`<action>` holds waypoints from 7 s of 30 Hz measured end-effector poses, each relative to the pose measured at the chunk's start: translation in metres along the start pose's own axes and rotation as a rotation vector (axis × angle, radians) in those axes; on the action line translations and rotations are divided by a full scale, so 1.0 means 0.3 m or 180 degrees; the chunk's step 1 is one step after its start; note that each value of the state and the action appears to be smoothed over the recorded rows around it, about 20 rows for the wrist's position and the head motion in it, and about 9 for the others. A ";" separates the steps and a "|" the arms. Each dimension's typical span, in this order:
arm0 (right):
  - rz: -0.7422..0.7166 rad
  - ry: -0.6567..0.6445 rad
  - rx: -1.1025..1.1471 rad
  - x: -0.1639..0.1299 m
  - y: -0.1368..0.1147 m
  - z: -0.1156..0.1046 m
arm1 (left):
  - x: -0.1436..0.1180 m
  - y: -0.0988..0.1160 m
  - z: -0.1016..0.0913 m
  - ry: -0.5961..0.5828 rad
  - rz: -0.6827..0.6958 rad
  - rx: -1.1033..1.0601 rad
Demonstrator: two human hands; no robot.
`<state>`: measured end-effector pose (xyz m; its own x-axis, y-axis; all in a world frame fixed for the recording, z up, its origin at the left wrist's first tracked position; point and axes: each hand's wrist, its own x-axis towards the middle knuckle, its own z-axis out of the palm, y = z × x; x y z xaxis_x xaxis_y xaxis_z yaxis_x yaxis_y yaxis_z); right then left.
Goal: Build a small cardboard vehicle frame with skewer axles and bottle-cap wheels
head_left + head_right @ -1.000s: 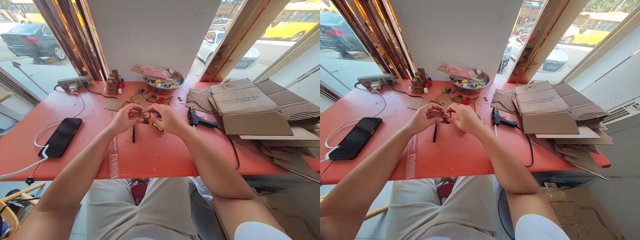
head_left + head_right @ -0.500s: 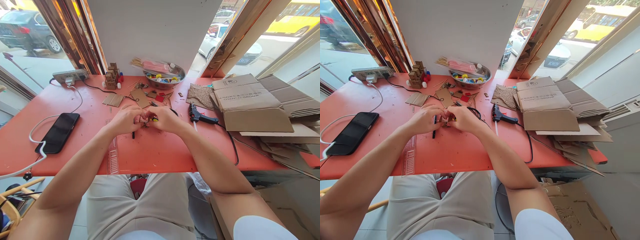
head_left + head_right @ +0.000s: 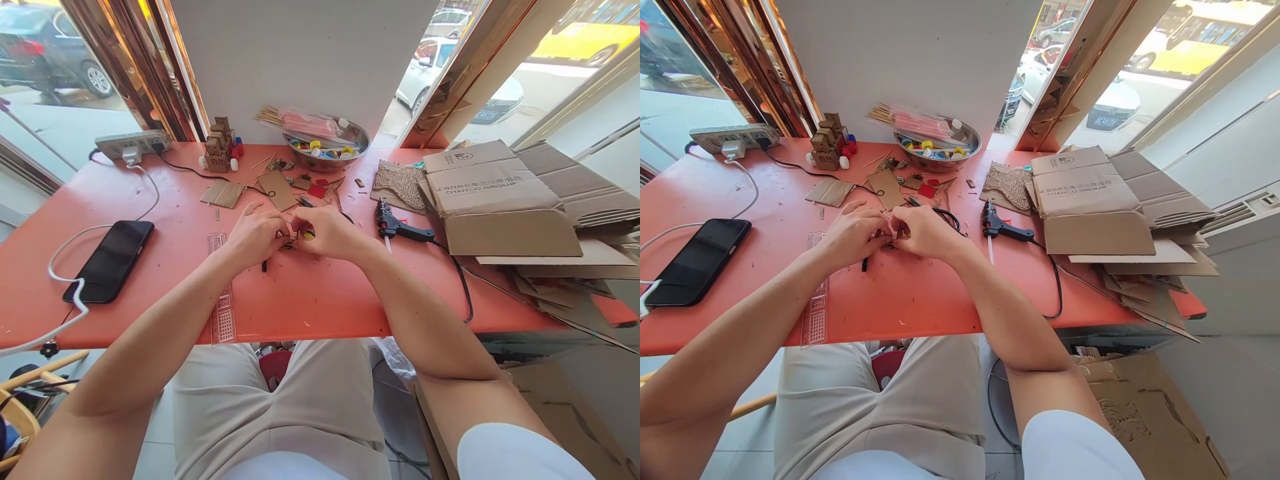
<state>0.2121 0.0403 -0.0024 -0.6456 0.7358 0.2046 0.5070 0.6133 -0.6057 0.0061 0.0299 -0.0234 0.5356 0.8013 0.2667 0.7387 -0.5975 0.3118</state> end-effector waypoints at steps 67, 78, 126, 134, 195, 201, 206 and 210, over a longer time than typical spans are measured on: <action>0.0122 -0.0120 -0.0281 -0.011 -0.005 0.013 | -0.006 -0.073 -0.060 -0.0272 -0.0120 -0.0798; 0.0152 -0.0106 -0.0239 -0.005 0.003 0.012 | 0.001 -0.073 -0.056 -0.0228 -0.0088 -0.0833; -0.0086 0.0101 -0.0428 0.022 0.103 0.027 | 0.010 -0.161 -0.014 0.0193 -0.0358 -0.0622; -0.0043 0.0138 -0.0348 0.024 0.098 0.029 | 0.014 -0.158 -0.018 0.0110 -0.0341 -0.0437; -0.0081 0.0188 -0.0311 0.023 0.091 0.018 | 0.008 -0.120 0.001 0.0102 -0.0405 -0.1253; -0.0124 0.0169 -0.0275 0.031 0.095 0.033 | 0.005 -0.118 -0.005 0.0104 -0.0374 -0.1139; -0.0115 0.0164 -0.0258 0.036 0.090 0.036 | 0.008 -0.113 -0.001 0.0103 -0.0412 -0.0896; -0.0127 0.0165 -0.0234 0.037 0.084 0.037 | 0.013 -0.078 0.016 0.0201 -0.0403 -0.0674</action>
<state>0.2114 0.0607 -0.0241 -0.6366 0.7230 0.2682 0.5232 0.6605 -0.5386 -0.0073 0.0471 -0.0339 0.4127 0.8706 0.2678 0.6924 -0.4909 0.5287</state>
